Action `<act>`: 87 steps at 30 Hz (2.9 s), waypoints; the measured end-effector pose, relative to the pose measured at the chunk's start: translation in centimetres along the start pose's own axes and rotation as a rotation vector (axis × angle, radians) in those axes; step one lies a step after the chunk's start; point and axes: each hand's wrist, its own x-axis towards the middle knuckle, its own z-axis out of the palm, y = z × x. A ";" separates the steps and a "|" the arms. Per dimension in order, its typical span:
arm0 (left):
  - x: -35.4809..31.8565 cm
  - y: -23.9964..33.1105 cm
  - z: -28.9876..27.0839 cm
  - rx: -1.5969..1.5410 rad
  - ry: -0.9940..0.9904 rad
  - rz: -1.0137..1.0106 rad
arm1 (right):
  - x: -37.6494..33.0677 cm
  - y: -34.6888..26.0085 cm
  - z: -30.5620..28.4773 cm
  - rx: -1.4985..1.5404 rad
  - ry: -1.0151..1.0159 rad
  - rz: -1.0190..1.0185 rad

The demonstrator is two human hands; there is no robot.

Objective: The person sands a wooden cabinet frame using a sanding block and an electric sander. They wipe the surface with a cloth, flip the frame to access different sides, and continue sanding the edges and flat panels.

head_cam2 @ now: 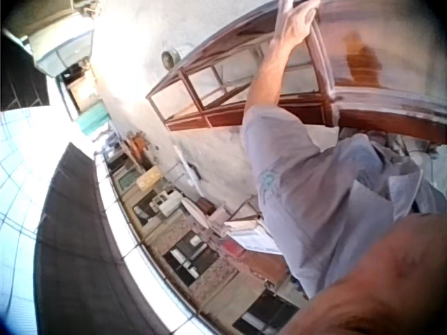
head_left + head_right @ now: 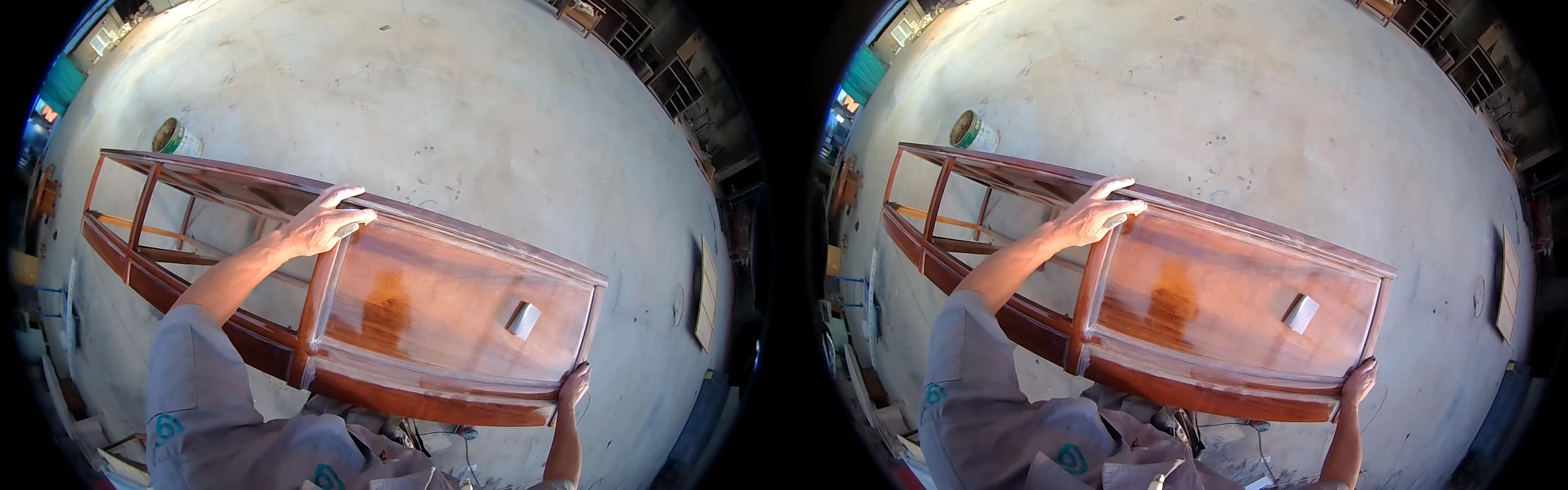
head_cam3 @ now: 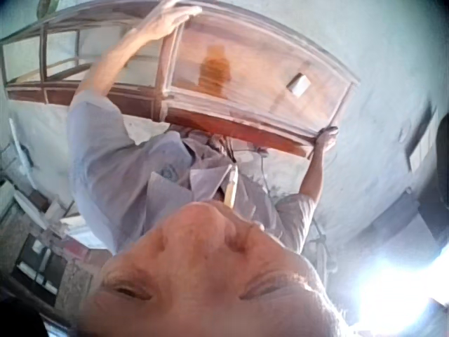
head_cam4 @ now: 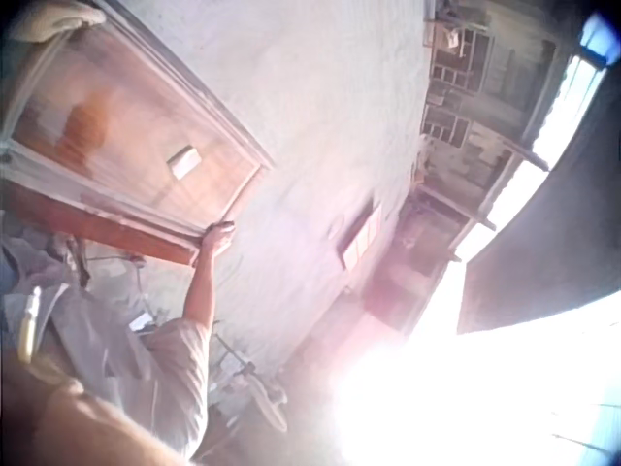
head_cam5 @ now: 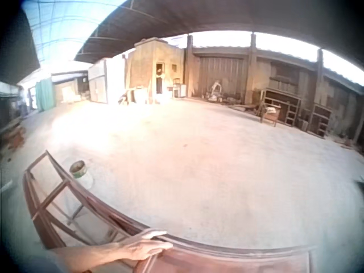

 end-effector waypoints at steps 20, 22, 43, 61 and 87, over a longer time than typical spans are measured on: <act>9.7 -1.7 0.2 0.345 -0.346 0.503 | -0.3 -1.2 -0.4 0.076 -0.007 0.068; 6.7 -4.0 -2.8 0.365 -0.350 0.622 | -1.0 -0.2 -1.1 0.063 -0.016 0.106; -3.3 8.5 5.7 0.118 0.329 -0.543 | -0.5 -0.7 -1.0 0.009 -0.056 0.105; -3.8 11.6 8.0 0.178 0.402 -0.604 | -0.1 0.3 -1.0 0.030 -0.070 0.092; -6.8 3.3 -0.1 0.307 0.637 -0.929 | 1.7 2.1 -0.2 -0.086 -0.041 0.024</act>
